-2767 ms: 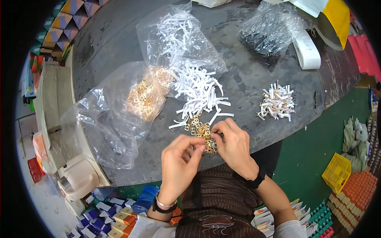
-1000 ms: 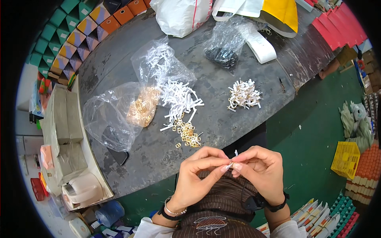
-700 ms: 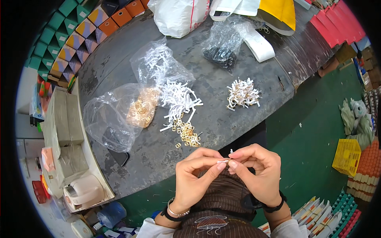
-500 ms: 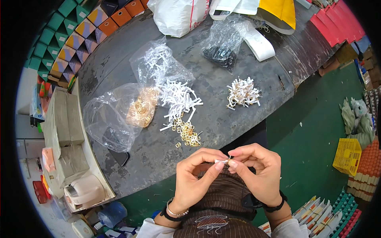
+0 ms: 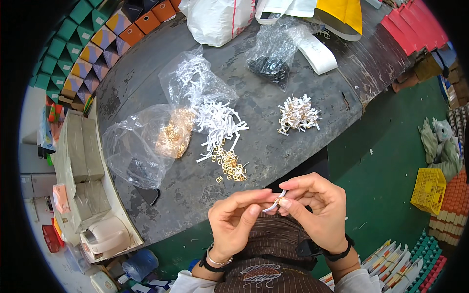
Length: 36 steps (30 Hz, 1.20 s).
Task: Manually assembling small white and gold shoe components or lace loops at a workbench.
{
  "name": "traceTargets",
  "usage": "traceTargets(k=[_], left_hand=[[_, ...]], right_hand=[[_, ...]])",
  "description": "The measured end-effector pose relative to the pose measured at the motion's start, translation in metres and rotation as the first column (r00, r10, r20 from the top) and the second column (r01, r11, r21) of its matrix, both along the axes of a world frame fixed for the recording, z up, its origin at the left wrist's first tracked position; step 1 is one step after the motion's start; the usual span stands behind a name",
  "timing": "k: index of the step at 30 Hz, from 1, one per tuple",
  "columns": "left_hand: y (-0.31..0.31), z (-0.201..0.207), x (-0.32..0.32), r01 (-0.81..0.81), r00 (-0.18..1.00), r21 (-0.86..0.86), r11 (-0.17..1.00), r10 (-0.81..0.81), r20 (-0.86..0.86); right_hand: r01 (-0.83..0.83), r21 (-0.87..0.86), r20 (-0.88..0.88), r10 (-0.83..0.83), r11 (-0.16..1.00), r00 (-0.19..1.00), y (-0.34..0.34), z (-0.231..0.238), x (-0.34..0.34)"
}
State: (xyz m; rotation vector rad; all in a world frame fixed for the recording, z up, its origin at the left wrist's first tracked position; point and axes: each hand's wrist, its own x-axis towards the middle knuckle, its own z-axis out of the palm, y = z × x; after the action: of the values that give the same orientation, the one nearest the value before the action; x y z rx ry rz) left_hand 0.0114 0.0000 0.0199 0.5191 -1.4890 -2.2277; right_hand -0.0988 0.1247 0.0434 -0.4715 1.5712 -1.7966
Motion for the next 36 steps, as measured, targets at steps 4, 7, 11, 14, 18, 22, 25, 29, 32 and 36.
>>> traceTargets(k=[4, 7, 11, 14, 18, 22, 25, 29, 32, 36], left_hand=[[0.000, 0.000, -0.001, -0.040, 0.999, 0.034, 0.999, 0.039, 0.034], [-0.006, -0.009, -0.003, 0.011, 0.999, 0.041, 0.999, -0.010, -0.035], [-0.016, -0.021, 0.000, 0.159, 0.976, 0.142, 0.977, -0.134, -0.170], [-0.017, -0.017, 0.001, 0.180, 0.977, 0.180, 0.967, -0.155, -0.149], [-0.015, -0.016, 0.002, 0.134, 0.989, 0.214, 0.968, -0.115, -0.096], [-0.015, -0.015, 0.002, 0.083, 0.996, 0.180, 0.980, -0.077, -0.040], [-0.014, -0.015, 0.002, 0.030, 0.999, 0.096, 0.995, -0.029, -0.012], [-0.012, -0.014, 0.003, -0.054, 0.998, -0.039, 0.998, 0.054, 0.021], [-0.008, -0.005, 0.000, -0.109, 0.993, -0.064, 0.992, 0.112, 0.038], [-0.006, -0.002, -0.001, -0.085, 0.989, -0.127, 0.988, 0.099, 0.111]], right_hand=[[-0.053, -0.040, 0.097, 0.056, 0.998, 0.994, 0.001, -0.001, 0.000], [-0.081, -0.063, 0.172, 0.091, 0.995, 0.981, 0.001, -0.003, 0.000], [-0.124, -0.071, 0.218, 0.137, 0.990, 0.966, -0.001, 0.001, -0.001], [-0.086, -0.067, 0.211, 0.099, 0.994, 0.972, -0.003, 0.001, 0.001], [-0.052, 0.037, 0.035, 0.051, 0.998, 0.998, -0.009, 0.001, 0.005], [-0.007, 0.112, -0.162, 0.025, 0.994, 0.986, -0.012, -0.002, 0.008], [0.022, 0.135, -0.260, 0.014, 0.991, 0.966, -0.013, -0.002, 0.010], [0.019, 0.103, -0.377, 0.021, 0.995, 0.926, -0.014, -0.002, 0.011], [0.026, 0.072, -0.297, -0.003, 0.997, 0.955, -0.015, 0.002, 0.012], [0.021, 0.102, -0.293, 0.010, 0.995, 0.956, -0.010, -0.003, 0.004]])
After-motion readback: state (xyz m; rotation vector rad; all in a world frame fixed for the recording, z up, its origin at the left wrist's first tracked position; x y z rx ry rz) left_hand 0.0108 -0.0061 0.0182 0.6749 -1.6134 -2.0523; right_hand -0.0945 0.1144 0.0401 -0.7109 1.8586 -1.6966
